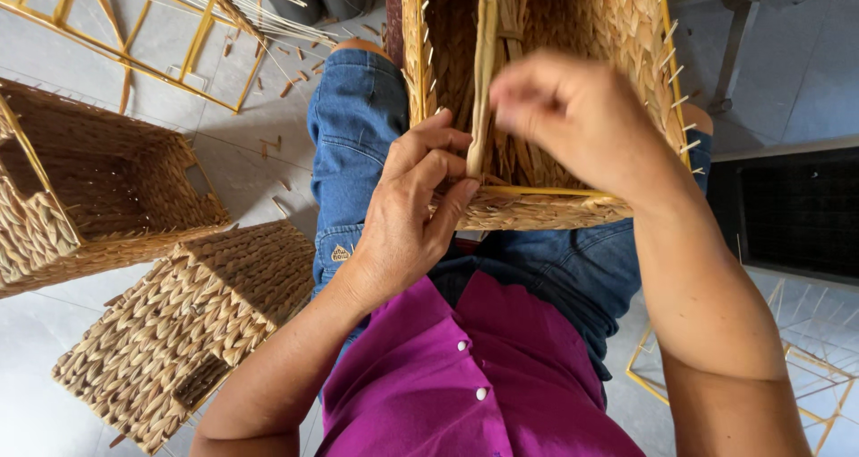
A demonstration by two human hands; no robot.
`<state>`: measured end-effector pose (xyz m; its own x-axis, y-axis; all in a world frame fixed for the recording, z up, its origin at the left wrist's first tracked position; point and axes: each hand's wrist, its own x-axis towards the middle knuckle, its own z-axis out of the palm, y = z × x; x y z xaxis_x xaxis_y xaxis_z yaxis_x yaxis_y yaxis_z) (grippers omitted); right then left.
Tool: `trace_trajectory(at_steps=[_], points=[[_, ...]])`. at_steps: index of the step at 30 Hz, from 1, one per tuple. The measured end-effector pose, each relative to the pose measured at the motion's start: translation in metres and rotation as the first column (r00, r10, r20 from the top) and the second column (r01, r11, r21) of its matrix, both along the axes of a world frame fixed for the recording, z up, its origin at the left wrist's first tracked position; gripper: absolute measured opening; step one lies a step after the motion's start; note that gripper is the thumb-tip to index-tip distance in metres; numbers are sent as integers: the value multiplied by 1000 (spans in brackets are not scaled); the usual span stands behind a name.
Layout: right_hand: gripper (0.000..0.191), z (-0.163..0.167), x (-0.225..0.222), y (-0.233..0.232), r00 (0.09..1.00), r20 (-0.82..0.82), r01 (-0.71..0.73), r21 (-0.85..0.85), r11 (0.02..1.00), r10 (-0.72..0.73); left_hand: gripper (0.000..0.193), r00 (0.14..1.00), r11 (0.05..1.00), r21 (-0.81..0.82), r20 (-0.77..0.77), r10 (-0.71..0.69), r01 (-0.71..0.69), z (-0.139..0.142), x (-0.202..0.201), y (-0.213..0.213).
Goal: The person sits on the floor with a woven water-hyacinth basket on their lap and weaves a flat strip of fiber along the basket's rim, tucking and threading it through the woven edge. They use scissors to trim the strip and continue binding it around the rim.
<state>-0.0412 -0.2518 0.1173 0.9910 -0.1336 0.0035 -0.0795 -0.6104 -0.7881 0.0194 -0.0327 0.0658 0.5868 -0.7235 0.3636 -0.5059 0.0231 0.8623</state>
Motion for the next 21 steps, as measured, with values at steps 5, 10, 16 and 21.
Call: trace_trajectory(at_steps=[5,10,16,21], points=[[19,-31,-17,-8,923,-312,-154,236,959,225,17,998,1000,7,-65,-9,9,-1,-2,0],[17,-44,-7,-10,901,-416,-37,214,976,125,16,1000,998,61,2,-9,9,2,2,0],[12,-37,2,-4,833,-536,-162,-2,987,135,9,998,995,90,27,-53,50,4,4,0],[16,-12,-13,1,969,137,233,-217,948,-207,6,1000,997,76,29,-6,3,-2,1,-4]])
